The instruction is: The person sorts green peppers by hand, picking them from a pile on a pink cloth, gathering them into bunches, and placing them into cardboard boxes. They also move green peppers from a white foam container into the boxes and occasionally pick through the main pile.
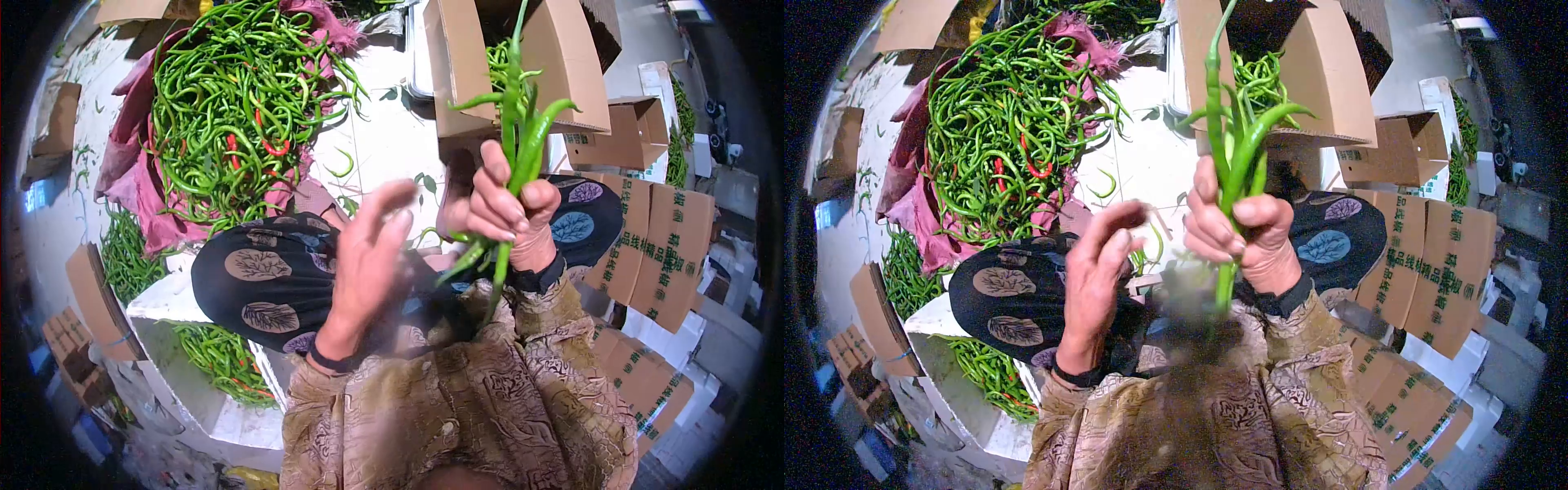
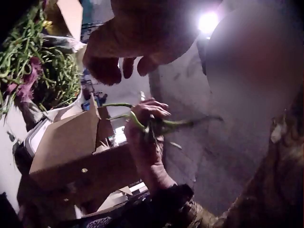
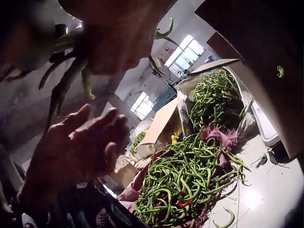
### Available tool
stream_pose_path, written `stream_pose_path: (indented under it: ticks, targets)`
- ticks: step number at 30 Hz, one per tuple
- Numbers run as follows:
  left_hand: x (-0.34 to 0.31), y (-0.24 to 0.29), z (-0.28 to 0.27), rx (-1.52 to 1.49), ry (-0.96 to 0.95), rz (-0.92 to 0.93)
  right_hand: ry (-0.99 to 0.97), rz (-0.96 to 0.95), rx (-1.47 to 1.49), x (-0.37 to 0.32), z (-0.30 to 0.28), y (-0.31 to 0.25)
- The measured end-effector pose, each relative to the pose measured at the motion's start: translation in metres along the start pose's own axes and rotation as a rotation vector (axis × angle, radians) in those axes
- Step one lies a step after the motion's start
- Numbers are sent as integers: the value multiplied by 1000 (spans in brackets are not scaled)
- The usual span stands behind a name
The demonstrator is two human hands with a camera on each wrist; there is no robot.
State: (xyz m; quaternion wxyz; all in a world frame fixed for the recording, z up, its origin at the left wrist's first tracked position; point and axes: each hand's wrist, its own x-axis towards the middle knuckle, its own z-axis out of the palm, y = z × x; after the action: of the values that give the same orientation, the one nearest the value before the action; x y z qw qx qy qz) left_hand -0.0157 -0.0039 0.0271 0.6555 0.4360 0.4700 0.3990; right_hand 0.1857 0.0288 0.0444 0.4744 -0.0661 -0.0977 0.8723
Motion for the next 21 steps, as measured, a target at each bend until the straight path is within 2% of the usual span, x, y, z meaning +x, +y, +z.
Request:
stream_pose_path:
  ticks: [2,3,4,6,8,10,12,14,15,18,20,21]
  targets:
    - [10,-17,12,-494,-194,-267,-34,93,104,-2,5,1]
    - [17,-17,16,-653,-249,-296,-71,100,124,-2,5,6]
    - [23,-16,20,-657,-240,-290,-74,116,135,-4,4,9]
    - [35,-14,22,-921,-212,-99,-93,117,197,-3,8,15]
    - [43,-10,20,-1147,-213,-26,-73,113,217,-5,3,18]
    - [46,-6,17,-1279,-221,-32,-34,89,207,-6,-3,22]
    - [44,-10,13,-1309,-221,-50,113,8,169,-8,-8,25]
    - [43,-13,12,-1079,-103,-5,187,4,110,-9,-9,24]
    - [41,-12,11,-1081,-59,-13,221,-7,87,-9,-11,25]
    - [38,-7,12,-984,-55,4,248,-13,61,-9,-13,30]
    - [38,-4,13,-945,-77,36,467,-91,-44,-5,-2,32]
    - [38,-3,13,-895,-93,80,497,-92,-58,-5,-1,32]
